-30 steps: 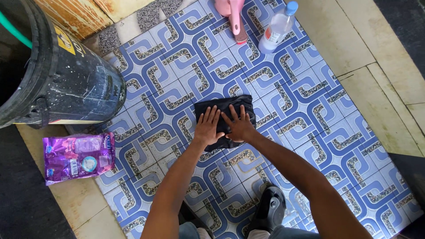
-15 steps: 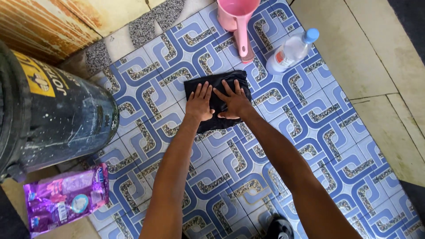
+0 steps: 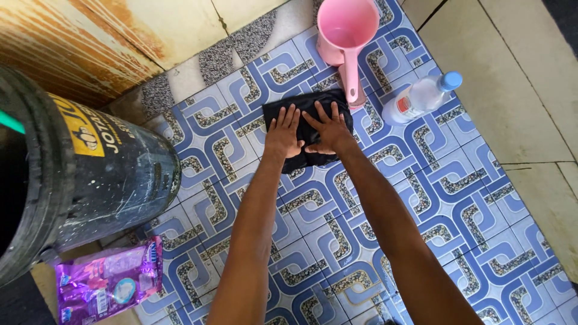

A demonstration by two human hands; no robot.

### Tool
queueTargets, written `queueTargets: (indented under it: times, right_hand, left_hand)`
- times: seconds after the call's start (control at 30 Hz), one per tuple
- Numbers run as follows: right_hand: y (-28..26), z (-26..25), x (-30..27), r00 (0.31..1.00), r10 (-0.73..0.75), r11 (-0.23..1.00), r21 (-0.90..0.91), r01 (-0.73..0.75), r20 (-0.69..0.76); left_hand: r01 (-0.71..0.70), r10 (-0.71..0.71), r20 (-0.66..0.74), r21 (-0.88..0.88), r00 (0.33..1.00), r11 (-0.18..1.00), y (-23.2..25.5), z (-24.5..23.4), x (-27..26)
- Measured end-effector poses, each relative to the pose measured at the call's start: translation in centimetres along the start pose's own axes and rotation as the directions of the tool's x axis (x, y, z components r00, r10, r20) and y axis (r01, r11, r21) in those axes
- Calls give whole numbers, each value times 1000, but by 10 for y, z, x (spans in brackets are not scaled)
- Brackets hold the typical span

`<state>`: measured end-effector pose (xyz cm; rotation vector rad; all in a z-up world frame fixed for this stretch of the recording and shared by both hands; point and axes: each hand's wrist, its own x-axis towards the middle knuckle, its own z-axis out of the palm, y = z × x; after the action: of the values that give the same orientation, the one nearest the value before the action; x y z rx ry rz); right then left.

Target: Hand-washing a black garment on a tiled floor using water from a bucket and a pink scoop.

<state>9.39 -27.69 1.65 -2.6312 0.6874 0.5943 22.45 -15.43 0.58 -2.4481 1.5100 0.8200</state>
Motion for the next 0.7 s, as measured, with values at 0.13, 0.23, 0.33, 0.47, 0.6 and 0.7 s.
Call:
queueTargets:
  times: [0.13, 0.23, 0.33, 0.47, 0.6, 0.7]
  right_hand:
    - [-9, 16, -37, 1000, -23, 999, -24, 23, 10]
    - [-19, 30, -75, 998, -50, 998, -39, 51, 30]
    - [-30, 53, -113, 997, -55, 998, -25, 56, 52]
    - [-43, 88, -163, 995, -48, 997, -52, 52, 89]
    - [-56, 116, -208, 993, -42, 997, -57, 48, 112]
    - [-70, 133, -240, 991, -40, 994, -100, 53, 126]
  left_hand:
    - [-11, 11, -16, -5, 1000, 1000, 4, 24, -36]
    - [-29, 29, -18, 8, 999, 1000, 13, 45, -71]
    - [-21, 21, -4, 12, 1000, 1000, 26, 66, -112]
    - [3, -4, 44, 25, 999, 1000, 45, 100, -162]
    - [49, -54, 57, 87, 997, 995, 71, 121, -219]
    - [62, -74, 76, 154, 994, 986, 95, 140, -250]
